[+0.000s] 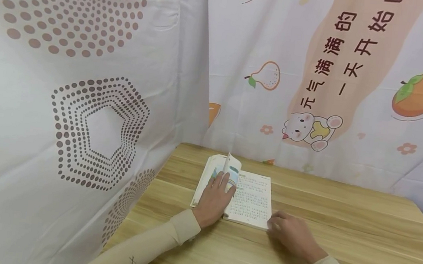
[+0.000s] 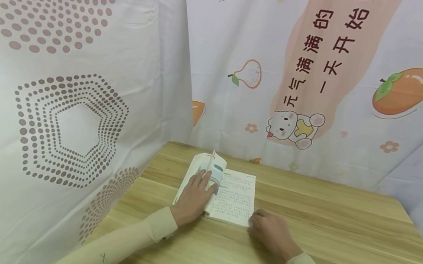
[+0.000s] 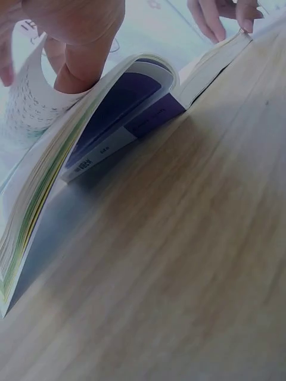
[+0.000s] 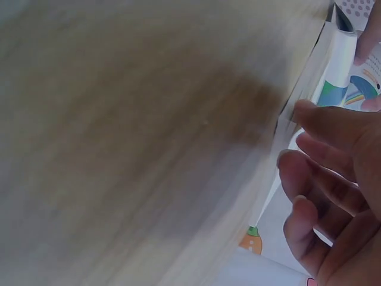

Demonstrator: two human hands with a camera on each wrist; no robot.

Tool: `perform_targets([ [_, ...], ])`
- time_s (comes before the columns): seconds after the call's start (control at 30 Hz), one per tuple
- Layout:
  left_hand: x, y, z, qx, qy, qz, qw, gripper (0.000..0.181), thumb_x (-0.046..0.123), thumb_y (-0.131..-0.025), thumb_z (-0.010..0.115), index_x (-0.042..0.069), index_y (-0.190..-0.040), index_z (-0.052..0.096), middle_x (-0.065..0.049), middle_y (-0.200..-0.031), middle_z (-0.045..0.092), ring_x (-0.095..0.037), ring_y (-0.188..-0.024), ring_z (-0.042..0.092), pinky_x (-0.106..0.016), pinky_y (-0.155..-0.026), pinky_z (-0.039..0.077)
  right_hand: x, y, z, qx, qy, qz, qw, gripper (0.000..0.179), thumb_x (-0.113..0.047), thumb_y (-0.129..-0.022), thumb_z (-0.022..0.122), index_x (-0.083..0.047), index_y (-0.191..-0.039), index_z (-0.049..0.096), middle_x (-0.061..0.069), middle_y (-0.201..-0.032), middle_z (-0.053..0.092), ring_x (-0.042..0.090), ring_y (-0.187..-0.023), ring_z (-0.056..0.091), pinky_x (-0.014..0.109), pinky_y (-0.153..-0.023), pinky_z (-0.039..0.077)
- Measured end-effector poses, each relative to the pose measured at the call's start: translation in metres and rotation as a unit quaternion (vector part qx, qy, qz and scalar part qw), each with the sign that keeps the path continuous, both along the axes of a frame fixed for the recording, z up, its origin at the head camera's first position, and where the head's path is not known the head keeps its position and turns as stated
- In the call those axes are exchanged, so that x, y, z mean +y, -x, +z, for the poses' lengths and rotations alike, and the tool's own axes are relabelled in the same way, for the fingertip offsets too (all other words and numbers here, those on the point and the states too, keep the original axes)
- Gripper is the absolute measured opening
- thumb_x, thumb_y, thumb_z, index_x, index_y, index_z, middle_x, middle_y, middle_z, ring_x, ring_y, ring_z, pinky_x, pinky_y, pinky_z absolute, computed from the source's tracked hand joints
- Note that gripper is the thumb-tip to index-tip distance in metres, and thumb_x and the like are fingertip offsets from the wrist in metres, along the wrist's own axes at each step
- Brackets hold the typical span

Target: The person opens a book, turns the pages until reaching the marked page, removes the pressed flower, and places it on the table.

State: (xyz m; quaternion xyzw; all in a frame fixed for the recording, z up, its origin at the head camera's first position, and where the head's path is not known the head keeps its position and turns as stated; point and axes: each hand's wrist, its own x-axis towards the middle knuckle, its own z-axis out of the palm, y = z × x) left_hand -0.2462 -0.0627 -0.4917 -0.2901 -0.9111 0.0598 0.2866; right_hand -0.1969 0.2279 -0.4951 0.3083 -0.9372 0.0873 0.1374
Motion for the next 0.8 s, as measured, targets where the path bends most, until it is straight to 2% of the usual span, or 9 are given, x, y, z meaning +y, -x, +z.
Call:
perform_targets([
  [0.17, -0.0012, -0.0002, 0.0023, -0.004, 0.016, 0.007, 0.9998, 0.031, 0.013, -0.095, 0.071, 0.017, -0.126, 0.07, -0.022, -0.149, 0.049, -0.041, -0.141, 0.04, -0.052, -0.111, 0.04, 0.0006, 0.0003, 0.0007, -0.002, -0.01, 0.008, 0.9999, 0.011, -0.019, -0.087, 0.083, -0.016, -0.096, 0.08, 0.0, -0.106, 0.072, 0.018, -0.085, 0.072, 0.035, -0.069, 0.059],
  [0.3, -0.0013, -0.0011, 0.0035, -0.009, 0.028, 0.002, 0.9996, 0.03, 0.016, -0.094, 0.074, 0.019, -0.124, 0.073, -0.016, -0.142, 0.056, -0.036, -0.134, 0.049, -0.05, -0.107, 0.045, 0.0006, 0.0012, 0.0003, 0.01, -0.008, 0.023, 0.9996, 0.008, -0.016, -0.088, 0.082, -0.013, -0.095, 0.08, -0.001, -0.102, 0.073, 0.017, -0.084, 0.072, 0.036, -0.07, 0.059],
  [0.47, -0.0005, -0.0015, 0.0027, -0.026, 0.042, -0.017, 0.9986, 0.028, 0.017, -0.094, 0.075, 0.017, -0.122, 0.075, -0.006, -0.12, 0.07, -0.023, -0.107, 0.062, -0.041, -0.091, 0.055, -0.0003, 0.0029, -0.0027, 0.053, -0.006, 0.041, 0.9977, 0.008, -0.011, -0.088, 0.081, -0.01, -0.095, 0.079, 0.0, -0.099, 0.073, 0.016, -0.081, 0.072, 0.033, -0.068, 0.059],
  [0.6, 0.0005, -0.0019, 0.0017, -0.037, 0.051, -0.027, 0.9977, 0.023, 0.016, -0.095, 0.074, 0.015, -0.118, 0.075, -0.004, -0.111, 0.073, -0.018, -0.089, 0.062, -0.031, -0.076, 0.056, -0.0023, 0.0032, -0.0027, 0.082, 0.003, 0.044, 0.9957, 0.01, -0.006, -0.085, 0.082, -0.007, -0.094, 0.078, 0.003, -0.099, 0.074, 0.018, -0.08, 0.073, 0.032, -0.067, 0.06],
  [0.8, 0.0013, -0.0024, 0.0014, -0.031, 0.054, -0.033, 0.9975, 0.017, 0.016, -0.096, 0.072, 0.015, -0.113, 0.076, -0.003, -0.107, 0.073, -0.016, -0.085, 0.06, -0.026, -0.069, 0.054, -0.0046, 0.0031, -0.0007, 0.098, 0.016, 0.046, 0.994, 0.009, -0.006, -0.082, 0.083, -0.009, -0.089, 0.077, 0.0, -0.093, 0.073, 0.014, -0.076, 0.071, 0.03, -0.062, 0.058],
])
